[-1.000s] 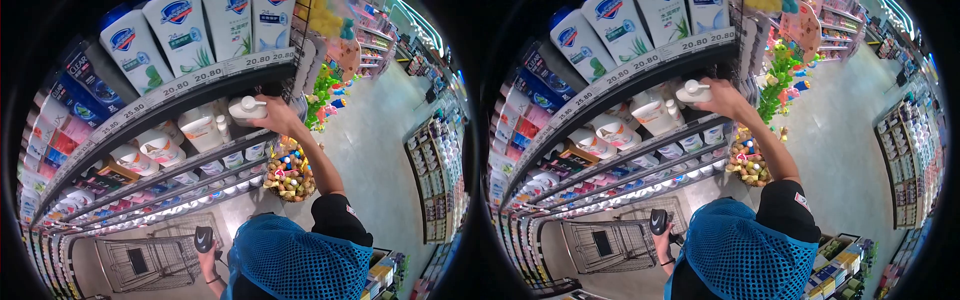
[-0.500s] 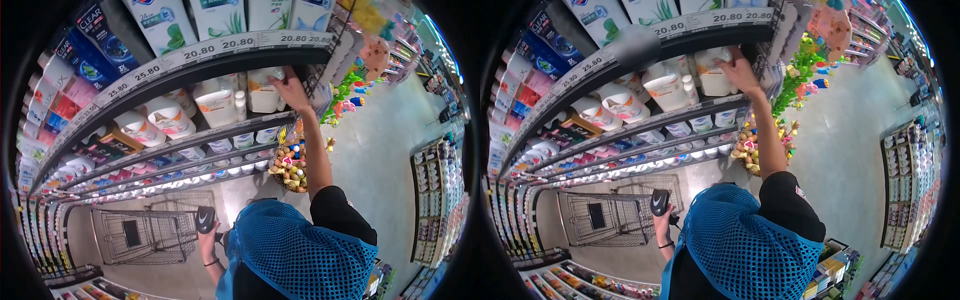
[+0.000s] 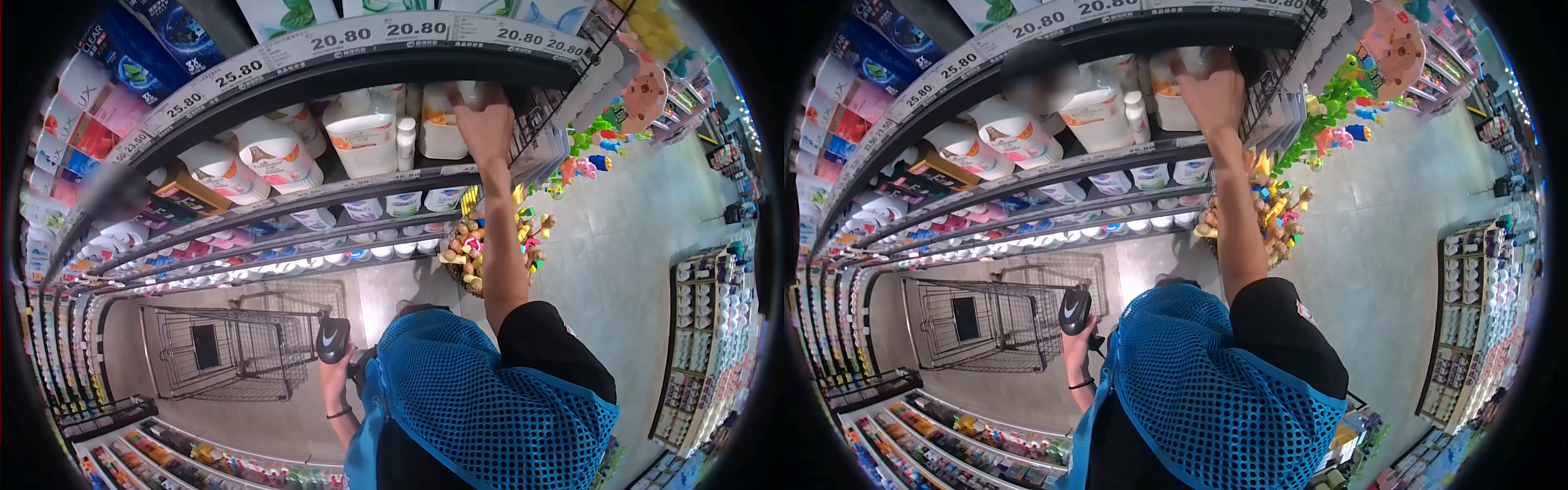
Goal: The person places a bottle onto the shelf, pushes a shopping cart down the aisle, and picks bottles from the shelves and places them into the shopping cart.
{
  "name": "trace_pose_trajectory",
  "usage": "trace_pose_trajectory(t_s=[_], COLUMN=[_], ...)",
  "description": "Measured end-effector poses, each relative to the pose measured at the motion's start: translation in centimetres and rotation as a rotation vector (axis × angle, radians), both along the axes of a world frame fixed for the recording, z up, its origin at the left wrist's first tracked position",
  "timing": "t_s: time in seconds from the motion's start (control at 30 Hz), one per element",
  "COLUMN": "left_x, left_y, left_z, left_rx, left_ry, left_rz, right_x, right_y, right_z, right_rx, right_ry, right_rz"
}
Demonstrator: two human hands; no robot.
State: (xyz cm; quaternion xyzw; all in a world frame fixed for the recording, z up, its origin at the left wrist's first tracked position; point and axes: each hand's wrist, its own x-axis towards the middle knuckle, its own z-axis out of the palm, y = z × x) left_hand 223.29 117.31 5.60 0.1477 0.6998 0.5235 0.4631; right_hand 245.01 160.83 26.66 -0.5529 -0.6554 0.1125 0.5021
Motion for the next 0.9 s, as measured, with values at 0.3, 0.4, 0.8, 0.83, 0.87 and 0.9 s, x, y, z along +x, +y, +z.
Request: trace_pose_trajectory(t_s=[0.3,0.4,0.8,0.83,0.87,0.9], left_x=[-0.5,-0.1,0.0,-0.2,-0.7,-0.9], left_y=[-0.2,-0.1,-1.3,-1.6,-1.7,-2.0], left_z=[0.1,1.0,1.6,2.1,2.3,2.4], left_rx=[-0.065,-0.065,0.083,0.018,-0.042,-0.073], left_ry=[0.028,0.04,0.046,0.073,0.099,0.084], left_rz=[-0.065,-0.031,-0.007,-0.049,-0.101,-0.116], right_x=[1.2,1.0,-5.2,-6.7,-8.1,-9.2], right_y=[1.8,0.7,-15.5,-17.9,-18.9,-19.7], right_z=[-1.7,-1.1,-2.4,-0.1,0.6,1.4], right_rx=[0.178,0.119,0.078,-0.197,-0.194,-0.191], right_ry=[0.101,0.094,0.981,1.227,1.234,1.242], right_rz=[0.105,0.135,0.977,1.269,1.522,1.66])
